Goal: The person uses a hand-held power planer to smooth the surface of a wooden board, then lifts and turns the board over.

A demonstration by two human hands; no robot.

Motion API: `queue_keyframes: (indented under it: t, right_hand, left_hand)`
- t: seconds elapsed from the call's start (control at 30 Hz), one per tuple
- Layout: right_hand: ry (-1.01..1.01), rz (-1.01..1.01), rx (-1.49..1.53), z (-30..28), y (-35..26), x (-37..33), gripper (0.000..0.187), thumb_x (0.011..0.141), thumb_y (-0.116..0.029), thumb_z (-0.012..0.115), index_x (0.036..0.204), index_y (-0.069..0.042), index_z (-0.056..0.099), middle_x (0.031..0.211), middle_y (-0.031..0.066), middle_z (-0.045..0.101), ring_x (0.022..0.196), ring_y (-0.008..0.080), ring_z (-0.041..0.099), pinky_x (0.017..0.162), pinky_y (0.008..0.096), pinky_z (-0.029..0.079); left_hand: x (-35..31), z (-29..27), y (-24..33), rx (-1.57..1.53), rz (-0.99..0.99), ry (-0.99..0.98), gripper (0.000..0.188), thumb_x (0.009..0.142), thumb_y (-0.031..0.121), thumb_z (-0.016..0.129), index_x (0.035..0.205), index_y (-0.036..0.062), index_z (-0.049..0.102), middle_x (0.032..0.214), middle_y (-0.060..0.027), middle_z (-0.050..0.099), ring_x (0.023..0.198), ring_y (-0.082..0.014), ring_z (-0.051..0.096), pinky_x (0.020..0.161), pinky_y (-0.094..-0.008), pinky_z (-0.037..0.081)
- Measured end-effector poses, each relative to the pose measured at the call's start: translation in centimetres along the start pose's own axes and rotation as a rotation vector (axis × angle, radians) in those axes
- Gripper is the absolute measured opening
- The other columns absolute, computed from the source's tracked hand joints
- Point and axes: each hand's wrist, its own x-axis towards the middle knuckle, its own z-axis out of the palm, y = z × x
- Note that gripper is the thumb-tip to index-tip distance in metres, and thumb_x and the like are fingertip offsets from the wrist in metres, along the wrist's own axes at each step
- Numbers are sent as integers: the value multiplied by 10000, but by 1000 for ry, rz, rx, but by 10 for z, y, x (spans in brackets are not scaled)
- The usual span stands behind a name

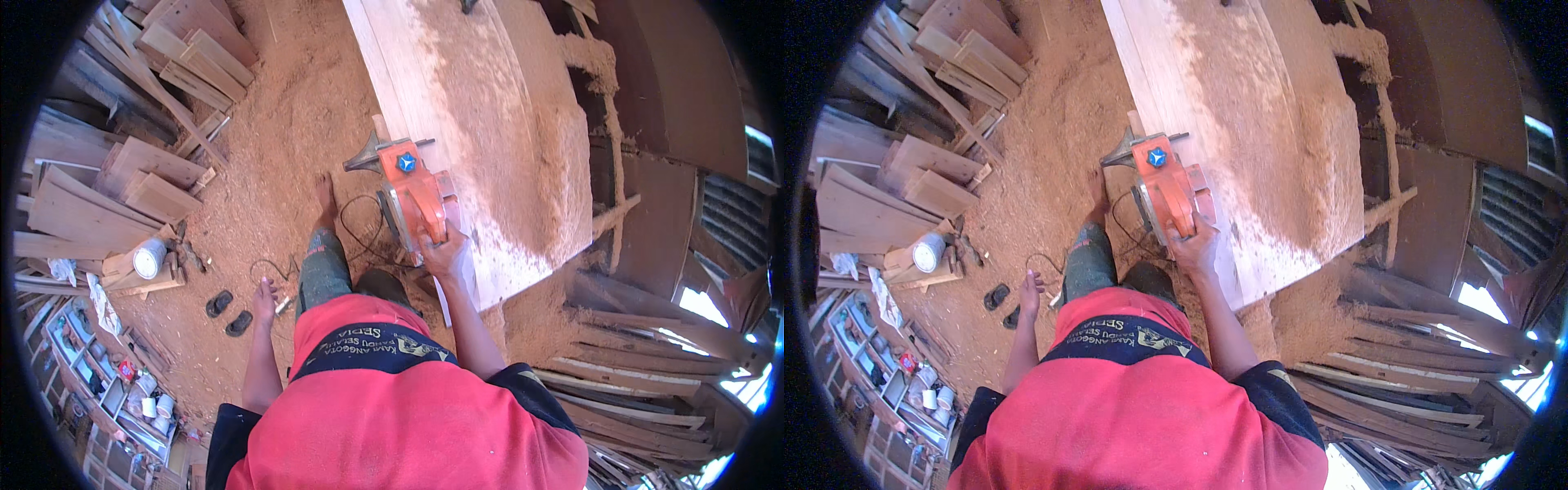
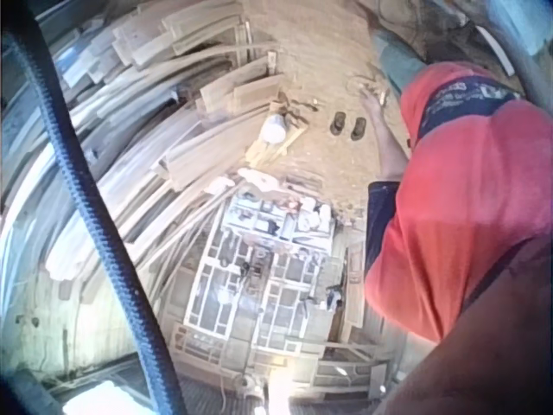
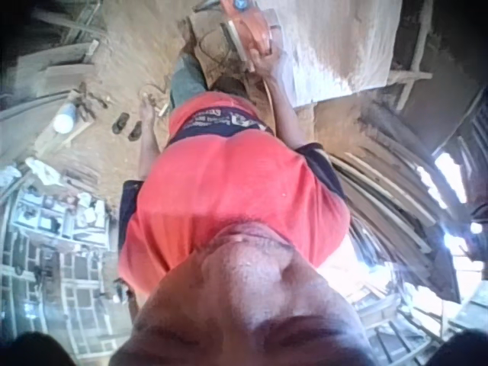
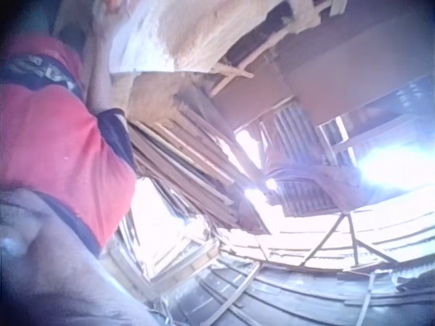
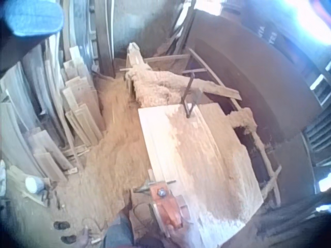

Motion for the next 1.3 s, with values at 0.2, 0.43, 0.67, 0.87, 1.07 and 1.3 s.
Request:
queue_keyframes:
  t: [0.2,0.43,0.67,0.87,1.07,1.3]
  right_hand:
    - [21,-84,-7,60,-88,139,323,762,-289,737,912,-10,676,740,210,652,676,371,650,638,447,508]
    - [78,-212,52,116,-197,284,257,767,-249,747,878,-25,686,744,209,659,677,327,669,632,416,508]
    - [141,-350,2,171,-278,397,410,782,-405,697,956,-34,686,955,253,687,920,424,666,804,485,528]
    - [-40,-275,-11,177,-277,422,458,794,-441,668,909,3,662,736,217,692,780,373,702,758,453,544]
    - [66,-288,-217,125,-182,277,467,873,-442,616,867,16,710,858,292,680,888,443,676,765,524,527]
    - [58,-177,-163,1,0,15,409,779,-405,758,816,-9,668,652,191,655,592,313,654,572,420,508]
  left_hand:
    - [63,-10,73,-103,-22,16,641,1037,533,372,1162,-42,626,959,-155,663,797,-202,616,733,-339,509]
    - [121,-31,159,-178,69,60,618,1043,530,354,1174,-13,617,934,-101,651,787,-160,600,731,-297,498]
    - [123,-43,144,-265,74,79,580,1050,507,376,1181,-3,616,923,-62,647,812,-139,584,766,-296,489]
    - [90,-55,76,-145,68,97,603,1056,485,357,1183,-49,609,990,-146,651,888,-201,620,815,-339,514]
    - [28,-43,-11,-123,-64,105,629,1056,496,345,1233,-55,592,1020,-167,661,892,-213,631,811,-344,517]
    - [-33,-1,-80,-25,-13,22,657,1041,525,367,1187,-60,627,961,-157,669,804,-197,629,737,-328,516]
